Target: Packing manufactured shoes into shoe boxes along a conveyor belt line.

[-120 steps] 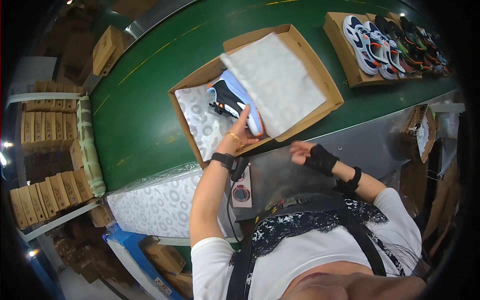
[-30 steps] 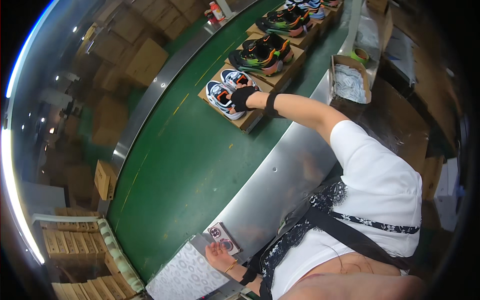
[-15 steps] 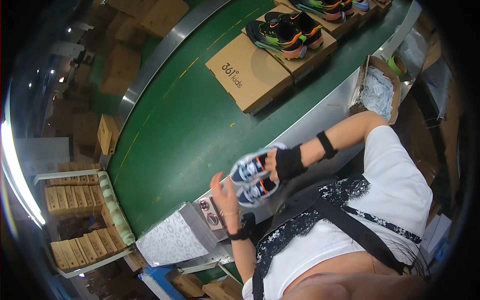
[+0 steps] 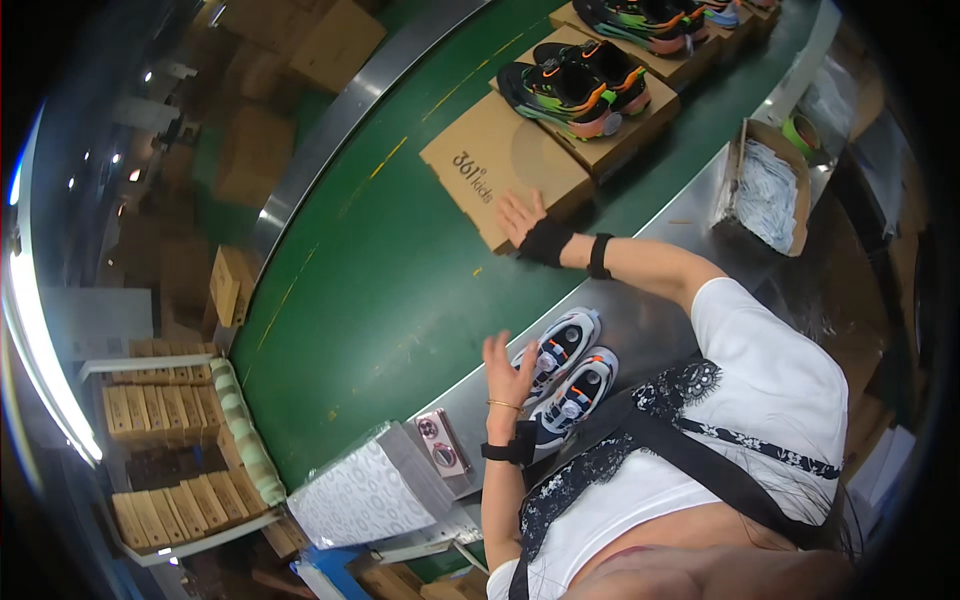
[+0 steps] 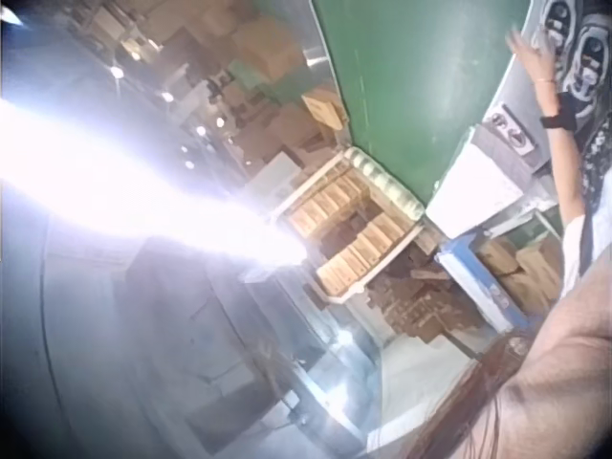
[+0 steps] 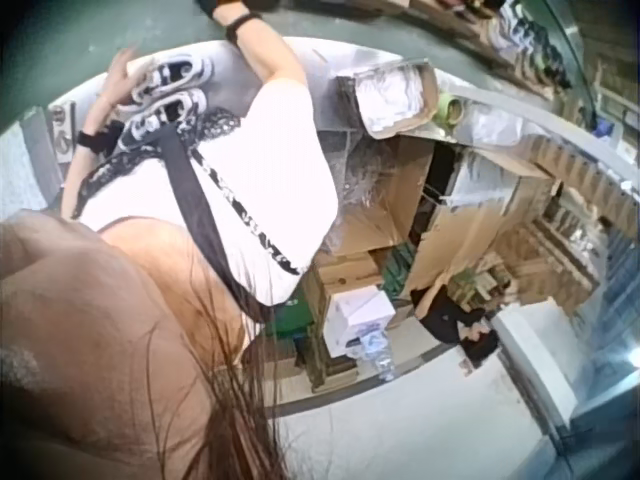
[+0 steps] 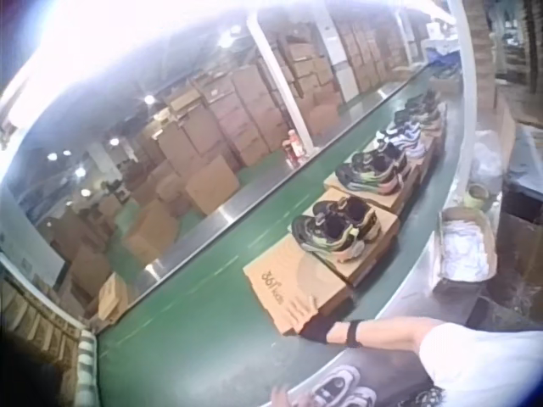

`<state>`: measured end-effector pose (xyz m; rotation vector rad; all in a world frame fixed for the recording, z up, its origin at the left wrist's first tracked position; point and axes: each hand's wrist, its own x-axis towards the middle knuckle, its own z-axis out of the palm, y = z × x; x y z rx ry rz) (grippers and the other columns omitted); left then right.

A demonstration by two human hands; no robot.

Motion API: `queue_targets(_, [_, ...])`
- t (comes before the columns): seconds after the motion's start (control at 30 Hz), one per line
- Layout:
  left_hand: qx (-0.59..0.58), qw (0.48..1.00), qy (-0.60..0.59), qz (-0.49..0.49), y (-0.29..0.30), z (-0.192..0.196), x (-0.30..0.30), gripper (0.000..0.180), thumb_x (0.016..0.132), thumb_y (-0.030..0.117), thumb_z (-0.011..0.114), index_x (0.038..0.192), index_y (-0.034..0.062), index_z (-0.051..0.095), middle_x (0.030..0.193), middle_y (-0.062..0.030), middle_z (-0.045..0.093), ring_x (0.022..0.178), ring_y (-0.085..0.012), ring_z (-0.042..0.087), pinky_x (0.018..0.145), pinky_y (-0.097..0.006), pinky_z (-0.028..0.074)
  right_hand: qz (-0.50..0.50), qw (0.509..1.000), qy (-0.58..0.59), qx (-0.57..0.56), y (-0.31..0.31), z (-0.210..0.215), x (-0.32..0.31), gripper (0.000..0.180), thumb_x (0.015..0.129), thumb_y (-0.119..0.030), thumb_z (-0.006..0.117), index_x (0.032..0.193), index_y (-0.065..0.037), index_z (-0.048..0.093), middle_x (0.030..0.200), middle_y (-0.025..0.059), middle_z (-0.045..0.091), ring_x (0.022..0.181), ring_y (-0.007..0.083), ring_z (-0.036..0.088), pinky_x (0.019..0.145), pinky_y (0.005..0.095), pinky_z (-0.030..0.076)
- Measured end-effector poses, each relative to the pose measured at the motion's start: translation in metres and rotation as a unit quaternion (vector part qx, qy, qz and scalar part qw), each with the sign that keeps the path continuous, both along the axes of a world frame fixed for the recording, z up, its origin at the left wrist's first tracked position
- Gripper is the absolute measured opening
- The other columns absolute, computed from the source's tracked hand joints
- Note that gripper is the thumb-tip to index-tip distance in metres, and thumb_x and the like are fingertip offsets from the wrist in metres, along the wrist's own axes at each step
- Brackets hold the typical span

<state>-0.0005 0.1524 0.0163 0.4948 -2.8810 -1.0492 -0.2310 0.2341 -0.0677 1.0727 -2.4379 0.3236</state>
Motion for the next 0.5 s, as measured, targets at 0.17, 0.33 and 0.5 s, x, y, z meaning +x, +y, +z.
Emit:
queue_targets(0.17, [-0.077, 0.985, 0.152, 0.039, -0.018, 0.033, -0.038, 0.059, 0.078, 0.030, 0.054, 0.124, 0.0010, 0.030, 0.125, -0.0289, 0.025, 0.117, -0.0407, 0.025, 0.096, -0.041, 0.022, 0.138, 0.930, -0.277, -0.201, 0.019, 0.086, 0.077, 0.076, 0.054, -0.017, 0.061, 0.122, -0.001, 0.030, 0.129, 0.0184, 0.027, 0.123, 0.0298, 0.022, 0.092, 0.0576, 0.017])
queue_targets(0.33, [-0.226, 0.971, 0.068, -0.040, -0.043, 0.047, -0.031, 0.061, 0.078, 0.037, 0.048, 0.126, 0.0047, 0.027, 0.131, -0.0197, 0.023, 0.120, -0.0339, 0.025, 0.093, -0.051, 0.020, 0.043, 0.831, -0.411, -0.373, 0.055, 0.108, 0.104, 0.068, 0.059, -0.019, 0.062, 0.120, -0.002, 0.036, 0.117, 0.0167, 0.044, 0.106, 0.0252, 0.046, 0.088, 0.0296, 0.037])
queue_targets(0.5, [0.004, 0.978, -0.179, 0.112, -0.072, 0.042, -0.014, 0.070, 0.078, 0.052, 0.039, 0.124, 0.0003, 0.030, 0.125, -0.0164, 0.037, 0.113, -0.0285, 0.038, 0.090, -0.055, 0.021, -0.053, 0.572, -0.549, -0.607, 0.102, 0.124, 0.070, 0.048, 0.066, -0.015, 0.061, 0.107, 0.001, 0.043, 0.101, 0.0149, 0.052, 0.087, 0.0247, 0.055, 0.075, 0.0333, 0.047])
